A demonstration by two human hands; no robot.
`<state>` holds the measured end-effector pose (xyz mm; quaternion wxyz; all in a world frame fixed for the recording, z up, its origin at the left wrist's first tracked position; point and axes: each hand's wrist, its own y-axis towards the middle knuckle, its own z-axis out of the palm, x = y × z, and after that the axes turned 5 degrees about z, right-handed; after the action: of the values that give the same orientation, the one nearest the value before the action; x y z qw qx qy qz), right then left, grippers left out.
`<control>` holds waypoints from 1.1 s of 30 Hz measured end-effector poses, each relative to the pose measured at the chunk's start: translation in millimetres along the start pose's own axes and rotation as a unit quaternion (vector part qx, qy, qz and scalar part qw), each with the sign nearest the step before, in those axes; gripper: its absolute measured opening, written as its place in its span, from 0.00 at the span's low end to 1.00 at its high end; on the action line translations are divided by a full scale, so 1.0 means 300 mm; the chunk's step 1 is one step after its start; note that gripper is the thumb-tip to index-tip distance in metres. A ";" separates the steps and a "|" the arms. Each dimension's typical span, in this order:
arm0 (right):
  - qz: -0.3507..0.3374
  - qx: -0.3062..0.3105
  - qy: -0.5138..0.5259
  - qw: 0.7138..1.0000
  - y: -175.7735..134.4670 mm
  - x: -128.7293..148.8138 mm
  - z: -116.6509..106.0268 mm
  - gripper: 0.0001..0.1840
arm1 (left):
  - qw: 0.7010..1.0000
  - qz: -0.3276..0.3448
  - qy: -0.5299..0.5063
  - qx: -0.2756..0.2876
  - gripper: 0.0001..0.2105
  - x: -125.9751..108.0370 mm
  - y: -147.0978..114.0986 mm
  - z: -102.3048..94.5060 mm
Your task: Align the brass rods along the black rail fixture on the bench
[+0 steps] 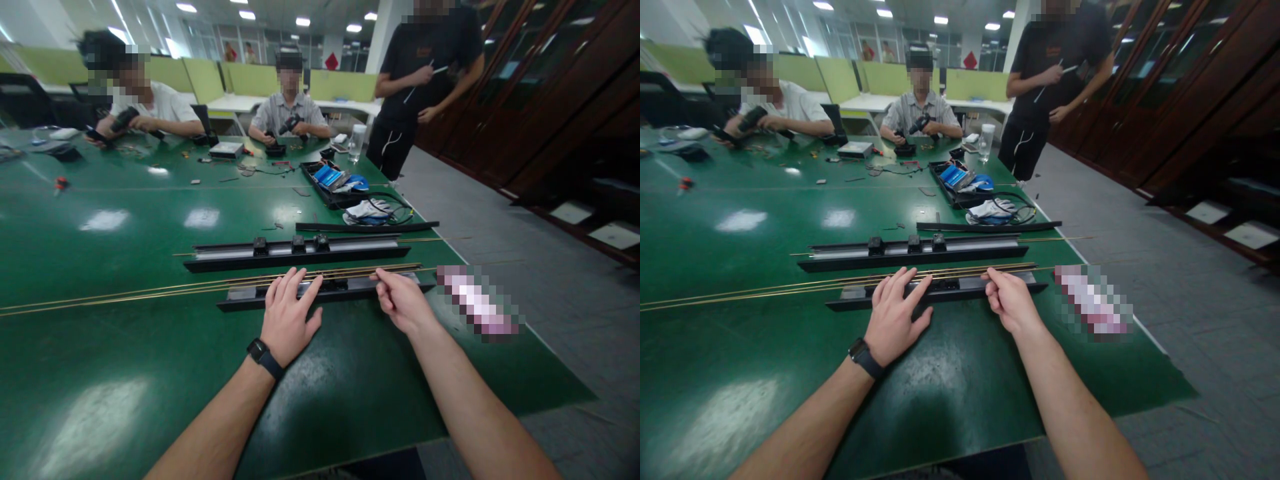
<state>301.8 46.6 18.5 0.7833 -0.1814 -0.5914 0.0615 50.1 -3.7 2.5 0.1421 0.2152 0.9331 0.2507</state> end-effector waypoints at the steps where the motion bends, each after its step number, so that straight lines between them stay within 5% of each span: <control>1: 0.000 -0.002 0.000 1.000 -0.001 0.002 0.001 0.16 | 1.000 0.000 0.000 0.000 0.27 0.000 0.000 0.000; 33: 0.001 -0.006 -0.002 1.000 -0.003 0.004 0.007 0.16 | 1.000 -0.003 -0.005 0.001 0.27 -0.005 0.003 -0.005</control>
<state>300.1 46.6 20.4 0.7808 -0.1863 -0.5934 0.0595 51.1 -4.3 4.3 0.1474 0.2137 0.9333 0.2479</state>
